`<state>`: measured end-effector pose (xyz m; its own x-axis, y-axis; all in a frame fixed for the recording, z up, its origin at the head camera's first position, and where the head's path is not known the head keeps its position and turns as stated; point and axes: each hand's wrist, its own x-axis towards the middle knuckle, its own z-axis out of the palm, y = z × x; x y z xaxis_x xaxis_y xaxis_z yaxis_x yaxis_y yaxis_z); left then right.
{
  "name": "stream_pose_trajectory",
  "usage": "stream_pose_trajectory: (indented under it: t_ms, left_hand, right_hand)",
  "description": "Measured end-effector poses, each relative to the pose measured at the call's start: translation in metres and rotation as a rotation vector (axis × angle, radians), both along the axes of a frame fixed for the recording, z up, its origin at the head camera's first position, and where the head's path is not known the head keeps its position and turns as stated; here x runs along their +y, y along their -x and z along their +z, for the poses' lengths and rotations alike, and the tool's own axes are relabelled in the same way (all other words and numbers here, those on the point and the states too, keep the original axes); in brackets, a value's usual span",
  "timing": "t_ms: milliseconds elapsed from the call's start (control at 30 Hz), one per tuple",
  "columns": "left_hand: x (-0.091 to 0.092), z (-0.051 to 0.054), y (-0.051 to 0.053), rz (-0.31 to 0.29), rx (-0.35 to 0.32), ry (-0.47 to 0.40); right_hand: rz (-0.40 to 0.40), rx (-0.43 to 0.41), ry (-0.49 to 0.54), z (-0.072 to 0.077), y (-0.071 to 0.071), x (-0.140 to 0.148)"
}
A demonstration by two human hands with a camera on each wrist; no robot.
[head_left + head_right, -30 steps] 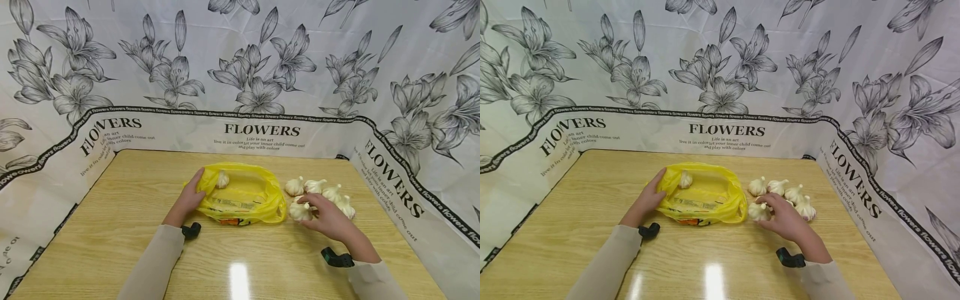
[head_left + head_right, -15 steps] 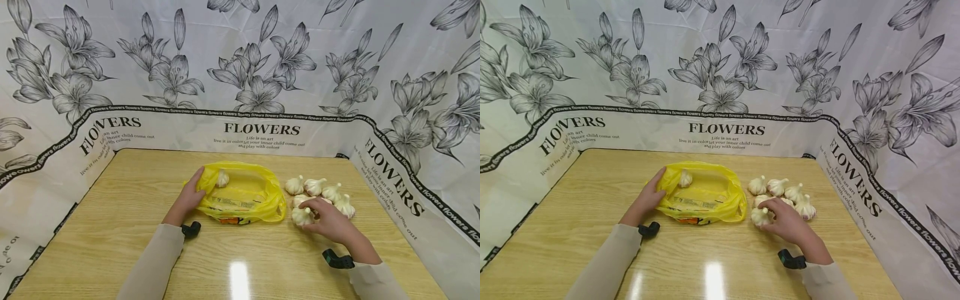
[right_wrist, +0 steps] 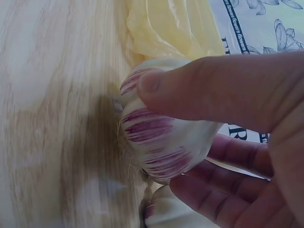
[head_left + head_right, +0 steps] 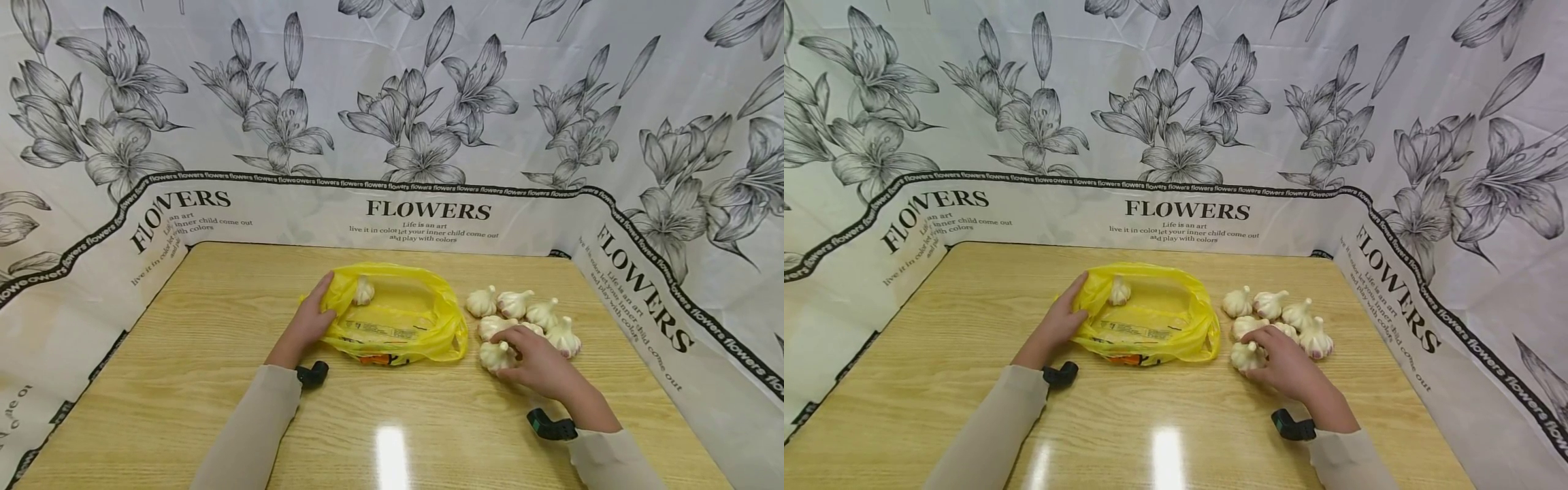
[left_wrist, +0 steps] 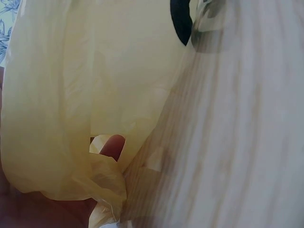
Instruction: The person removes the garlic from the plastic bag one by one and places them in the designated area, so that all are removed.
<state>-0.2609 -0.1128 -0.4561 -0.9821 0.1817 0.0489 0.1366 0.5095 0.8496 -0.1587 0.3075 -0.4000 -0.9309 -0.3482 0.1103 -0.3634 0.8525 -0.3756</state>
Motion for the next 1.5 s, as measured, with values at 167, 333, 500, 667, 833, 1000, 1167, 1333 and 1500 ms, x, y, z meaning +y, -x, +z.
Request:
stream_pose_trajectory:
  t_ms: [167, 333, 500, 667, 833, 1000, 1167, 1333, 1500]
  left_hand:
    - [0.000, 0.000, -0.001, -0.006, 0.010, -0.007]
    - [0.000, 0.000, 0.000, -0.002, 0.007, -0.017]
    - [0.000, 0.000, 0.000, 0.002, -0.001, -0.015]
    - [0.000, 0.000, 0.000, 0.000, -0.002, -0.012]
    - [0.000, -0.001, 0.001, 0.001, 0.000, -0.011]
    - [0.000, -0.002, 0.002, 0.004, -0.009, -0.007]
    - [0.000, -0.001, 0.002, 0.013, -0.023, -0.010]
    - [0.000, -0.001, 0.002, 0.007, -0.009, -0.004]
    - [0.001, -0.001, 0.000, -0.001, 0.006, -0.001]
  right_hand:
    - [0.001, 0.006, -0.015, -0.003, 0.000, 0.001]
    - [0.004, 0.024, -0.033, -0.006, 0.001, 0.002]
    - [0.022, 0.042, -0.048, -0.009, 0.000, 0.002]
    - [0.018, 0.028, -0.041, -0.010, 0.000, 0.002]
    - [0.018, 0.037, -0.050, -0.009, -0.001, 0.002]
    - [0.026, 0.054, -0.046, -0.005, -0.003, 0.000]
    - [0.027, 0.058, -0.035, 0.002, -0.004, -0.002]
    - [0.011, 0.031, -0.034, 0.010, -0.004, -0.007]
    - [0.023, 0.030, -0.037, 0.016, -0.001, -0.013]
